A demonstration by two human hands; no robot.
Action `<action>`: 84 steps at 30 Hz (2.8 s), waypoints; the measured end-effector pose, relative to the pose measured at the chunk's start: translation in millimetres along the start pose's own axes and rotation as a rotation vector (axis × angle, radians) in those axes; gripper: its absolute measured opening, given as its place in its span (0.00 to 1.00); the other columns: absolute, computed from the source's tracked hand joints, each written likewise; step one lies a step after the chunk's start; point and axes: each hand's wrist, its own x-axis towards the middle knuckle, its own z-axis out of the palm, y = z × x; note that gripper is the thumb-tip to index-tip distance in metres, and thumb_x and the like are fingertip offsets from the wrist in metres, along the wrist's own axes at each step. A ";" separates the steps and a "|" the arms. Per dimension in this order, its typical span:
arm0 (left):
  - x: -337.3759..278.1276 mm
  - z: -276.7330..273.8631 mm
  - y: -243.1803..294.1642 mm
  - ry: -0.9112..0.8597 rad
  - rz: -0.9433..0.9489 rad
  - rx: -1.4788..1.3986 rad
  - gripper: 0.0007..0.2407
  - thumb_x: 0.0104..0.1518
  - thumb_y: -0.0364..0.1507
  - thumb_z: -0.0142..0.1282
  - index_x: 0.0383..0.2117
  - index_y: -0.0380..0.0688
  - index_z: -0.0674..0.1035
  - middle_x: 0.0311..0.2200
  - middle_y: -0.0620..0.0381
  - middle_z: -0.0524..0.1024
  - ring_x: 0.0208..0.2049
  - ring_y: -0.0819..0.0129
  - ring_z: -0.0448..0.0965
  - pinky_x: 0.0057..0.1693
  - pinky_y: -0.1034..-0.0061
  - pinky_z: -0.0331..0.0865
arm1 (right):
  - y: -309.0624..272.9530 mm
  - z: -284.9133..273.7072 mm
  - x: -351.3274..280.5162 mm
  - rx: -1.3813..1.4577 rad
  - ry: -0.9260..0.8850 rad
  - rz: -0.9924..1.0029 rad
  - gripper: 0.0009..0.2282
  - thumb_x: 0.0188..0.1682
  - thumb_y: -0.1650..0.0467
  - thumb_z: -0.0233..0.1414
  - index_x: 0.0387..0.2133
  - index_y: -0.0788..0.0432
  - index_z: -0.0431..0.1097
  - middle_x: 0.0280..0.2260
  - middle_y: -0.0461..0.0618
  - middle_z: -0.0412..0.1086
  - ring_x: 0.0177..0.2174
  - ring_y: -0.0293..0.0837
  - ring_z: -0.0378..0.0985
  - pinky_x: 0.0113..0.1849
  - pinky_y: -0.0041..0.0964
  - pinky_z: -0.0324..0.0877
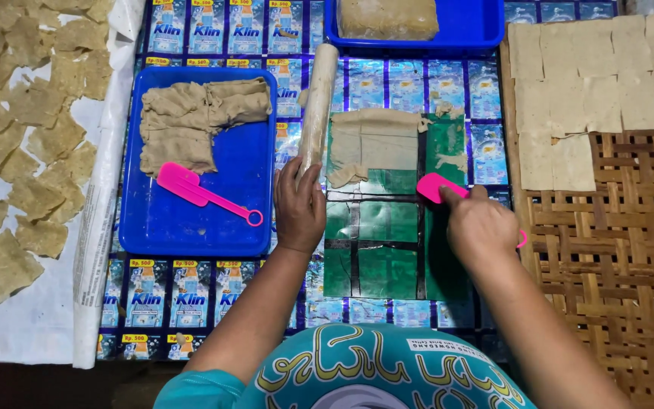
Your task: The recorder is rolling and cutting dough into squares at a station.
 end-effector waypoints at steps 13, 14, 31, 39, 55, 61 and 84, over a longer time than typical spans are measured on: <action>3.9 -10.0 10.9 -0.025 0.080 0.048 0.14 0.64 0.30 0.50 0.55 0.53 0.76 0.61 0.52 0.69 0.67 0.55 0.65 0.72 0.47 0.41 | -19.5 -41.4 17.1 -0.103 0.291 -0.145 0.17 0.57 0.63 0.41 0.27 0.44 0.80 0.30 0.45 0.70 0.27 0.49 0.82 0.30 0.43 0.76; 3.1 -11.5 11.5 -0.032 0.102 0.069 0.14 0.63 0.31 0.50 0.55 0.54 0.76 0.59 0.52 0.69 0.67 0.54 0.66 0.72 0.46 0.41 | -18.4 -44.6 14.9 -0.097 0.278 -0.152 0.17 0.56 0.65 0.41 0.28 0.45 0.80 0.31 0.46 0.70 0.28 0.50 0.83 0.30 0.45 0.76; 36.3 122.7 70.9 -0.367 -0.020 0.022 0.29 0.43 0.32 0.72 0.54 0.37 0.74 0.50 0.47 0.65 0.47 0.48 0.73 0.50 0.57 0.73 | -40.1 -37.1 86.6 -0.216 0.204 -0.185 0.15 0.55 0.66 0.42 0.28 0.44 0.80 0.28 0.47 0.69 0.27 0.52 0.81 0.26 0.52 0.71; 36.5 153.2 60.9 -0.049 -0.204 -0.158 0.06 0.53 0.29 0.62 0.36 0.55 0.85 0.40 0.56 0.74 0.41 0.51 0.80 0.47 0.65 0.75 | -27.6 -86.5 65.4 -0.229 0.250 -0.191 0.12 0.54 0.64 0.47 0.32 0.44 0.81 0.29 0.52 0.71 0.26 0.55 0.80 0.25 0.58 0.69; 59.8 92.3 7.1 0.186 -1.220 -1.389 0.08 0.60 0.30 0.63 0.41 0.42 0.83 0.37 0.40 0.83 0.39 0.55 0.86 0.50 0.57 0.79 | -46.3 -44.0 49.9 0.928 0.025 -0.085 0.10 0.56 0.64 0.51 0.45 0.42 0.79 0.44 0.51 0.77 0.49 0.58 0.77 0.51 0.54 0.70; 57.8 58.4 63.4 -0.040 -1.485 -1.839 0.10 0.58 0.29 0.65 0.44 0.41 0.83 0.46 0.39 0.81 0.48 0.49 0.83 0.58 0.48 0.73 | -63.9 2.4 63.5 2.410 -0.494 0.144 0.15 0.57 0.58 0.47 0.46 0.53 0.74 0.47 0.51 0.77 0.47 0.48 0.81 0.48 0.45 0.77; -45.4 104.1 207.6 -1.395 -1.090 -1.321 0.37 0.60 0.52 0.58 0.61 0.27 0.67 0.49 0.33 0.77 0.51 0.48 0.80 0.57 0.57 0.74 | 154.7 20.2 -20.4 2.151 0.175 0.551 0.06 0.52 0.70 0.57 0.40 0.54 0.71 0.32 0.41 0.73 0.33 0.36 0.80 0.33 0.35 0.85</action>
